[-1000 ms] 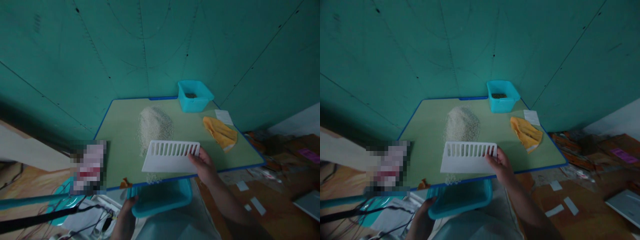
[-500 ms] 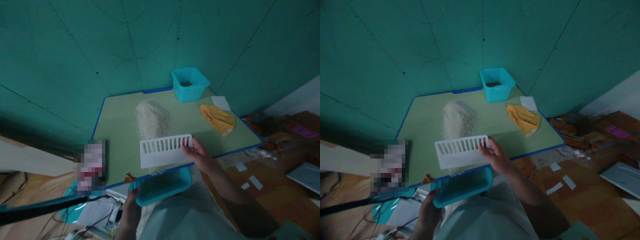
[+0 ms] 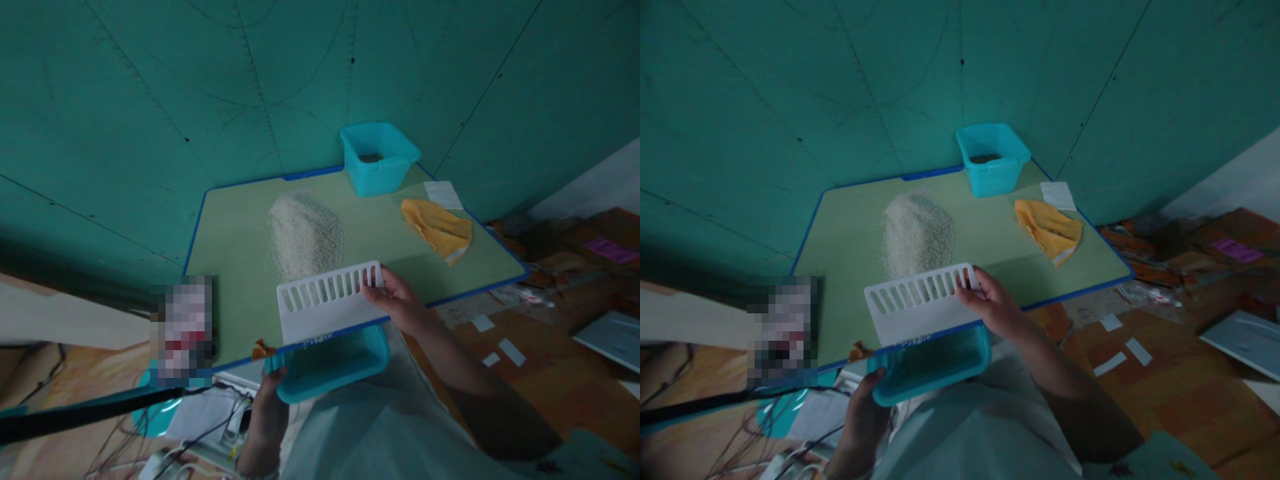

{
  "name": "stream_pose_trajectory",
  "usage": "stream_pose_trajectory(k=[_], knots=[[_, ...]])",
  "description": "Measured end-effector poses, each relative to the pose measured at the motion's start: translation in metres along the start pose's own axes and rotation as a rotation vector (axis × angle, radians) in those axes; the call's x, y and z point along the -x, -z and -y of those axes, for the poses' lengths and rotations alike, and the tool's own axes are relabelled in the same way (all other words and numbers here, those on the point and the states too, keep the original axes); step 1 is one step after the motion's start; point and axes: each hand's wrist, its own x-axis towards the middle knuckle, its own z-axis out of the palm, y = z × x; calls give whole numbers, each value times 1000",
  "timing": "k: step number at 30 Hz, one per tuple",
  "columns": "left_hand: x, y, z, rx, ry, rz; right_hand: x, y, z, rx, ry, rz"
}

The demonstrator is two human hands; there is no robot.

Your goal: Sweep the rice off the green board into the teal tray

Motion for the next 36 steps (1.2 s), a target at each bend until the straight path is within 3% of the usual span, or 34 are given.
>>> stream_pose_trajectory(k=[11,15,26,36], knots=[[1,0,-1,-20,-24,1,0,5,-14,-128,12,-131],[1,1,1,-22,-23,-1,-1,1,-11,-76,13,-158],[3,-4,-2,-15,-30,11,2,2,-5,-4,-18,-33],[1,2,0,-29,4,7,2,5,-8,-8,-21,-5]])
